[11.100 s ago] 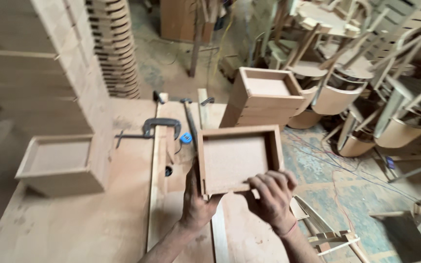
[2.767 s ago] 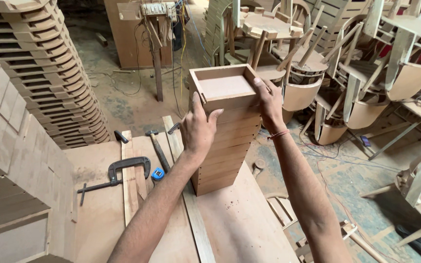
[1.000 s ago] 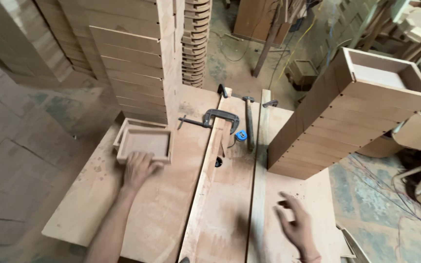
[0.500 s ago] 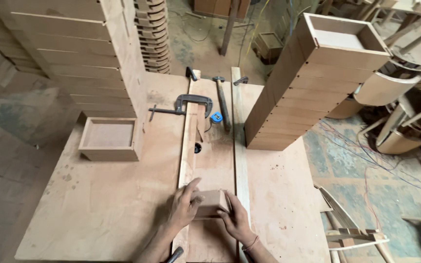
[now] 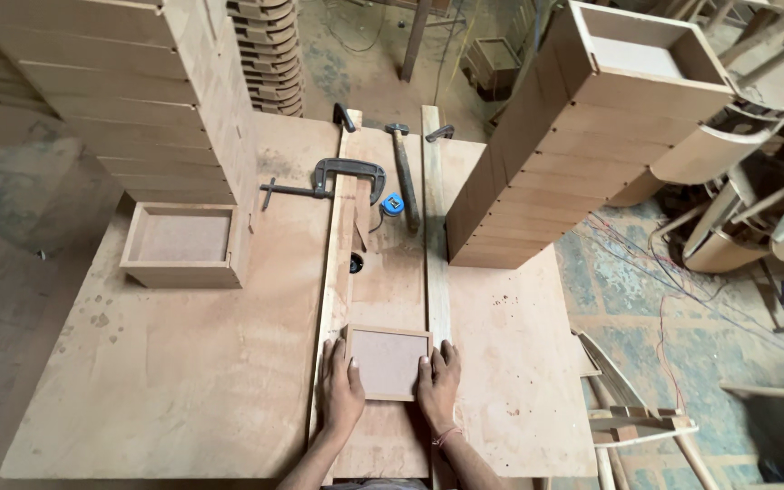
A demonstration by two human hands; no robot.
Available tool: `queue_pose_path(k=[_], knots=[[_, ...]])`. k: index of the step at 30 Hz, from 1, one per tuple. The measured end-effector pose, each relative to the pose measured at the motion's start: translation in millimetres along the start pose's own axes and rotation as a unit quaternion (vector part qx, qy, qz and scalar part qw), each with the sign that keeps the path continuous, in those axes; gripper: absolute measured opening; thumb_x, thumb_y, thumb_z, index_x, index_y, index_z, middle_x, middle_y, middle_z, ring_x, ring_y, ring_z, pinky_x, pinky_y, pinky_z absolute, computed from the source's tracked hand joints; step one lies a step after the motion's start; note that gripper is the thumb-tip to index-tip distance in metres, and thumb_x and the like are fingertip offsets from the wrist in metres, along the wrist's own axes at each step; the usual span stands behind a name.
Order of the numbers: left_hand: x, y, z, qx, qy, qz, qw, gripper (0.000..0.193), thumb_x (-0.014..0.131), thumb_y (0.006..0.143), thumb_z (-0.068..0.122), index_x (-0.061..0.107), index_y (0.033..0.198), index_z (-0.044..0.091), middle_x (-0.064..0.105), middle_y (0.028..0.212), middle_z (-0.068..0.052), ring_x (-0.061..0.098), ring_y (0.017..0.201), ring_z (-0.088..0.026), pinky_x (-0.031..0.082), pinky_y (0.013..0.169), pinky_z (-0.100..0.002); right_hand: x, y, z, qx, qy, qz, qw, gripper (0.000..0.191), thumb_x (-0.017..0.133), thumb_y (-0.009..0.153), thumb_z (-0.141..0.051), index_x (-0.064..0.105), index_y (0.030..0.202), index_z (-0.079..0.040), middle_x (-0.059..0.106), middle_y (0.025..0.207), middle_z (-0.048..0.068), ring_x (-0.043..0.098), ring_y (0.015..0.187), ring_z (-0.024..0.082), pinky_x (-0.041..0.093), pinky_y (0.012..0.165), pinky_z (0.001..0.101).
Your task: The person repeatedly picks up small wooden box frames, places them on a workbench, and stacks them into a vertical column. The person handles each box one at a time, aligning and stacking them to form a growing stack.
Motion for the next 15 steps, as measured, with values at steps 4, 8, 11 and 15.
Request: queue_pose_path(k=[4,8,11,15], knots=[[9,11,0,-0.011,0.033,0.0,0.999,0.051,0.06,0.092,0.005,0.05,0.141,-0.002,0.054,0.144,-0.029,0.047,0.139,-0.045,0.038,0.115,-0.051,8,12,3,0.008,0.019,0.011,1.0,0.048,0.058,0.099,-0.03,0.063,0.131,0.004,0.046,0.155,0.022,0.038,0.146,0.039,0.031,0.121,0.0476],[9,17,-5,0.004,0.094,-0.002,0.996,0.048,0.059,0.093,0.009,0.052,0.14,-0.002,0.054,0.146,-0.024,0.048,0.14,-0.041,0.033,0.118,-0.053,12,15,3,-0.005,0.023,0.005,1.0,0.051,0.06,0.098,-0.033,0.061,0.137,0.0,0.049,0.155,0.021,0.037,0.148,0.04,0.03,0.122,0.0485],[11,18,-12,-0.009,0.135,-0.018,0.991,0.042,0.059,0.094,0.014,0.054,0.132,-0.003,0.047,0.152,-0.025,0.043,0.142,-0.04,0.027,0.119,-0.057,13,3,6,-0.017,0.034,-0.08,0.996,0.066,0.068,0.094,-0.036,0.051,0.147,-0.001,0.042,0.155,0.025,0.028,0.15,0.043,0.025,0.119,0.0514],[12,19,-23,-0.038,0.201,-0.038,0.978,0.043,0.061,0.091,0.021,0.053,0.126,-0.003,0.038,0.154,-0.029,0.034,0.146,-0.043,0.019,0.121,-0.063,17,-18,2,-0.113,-0.046,-0.131,0.984,0.078,0.082,0.079,-0.038,0.054,0.144,-0.004,0.041,0.153,0.029,0.032,0.147,0.043,0.022,0.121,0.0532]])
Point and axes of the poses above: each hand's wrist, its own y-axis towards the middle knuckle, its own x-axis out of the palm, z = x × y, the point moved 7 cm from there along y, towards the middle knuckle
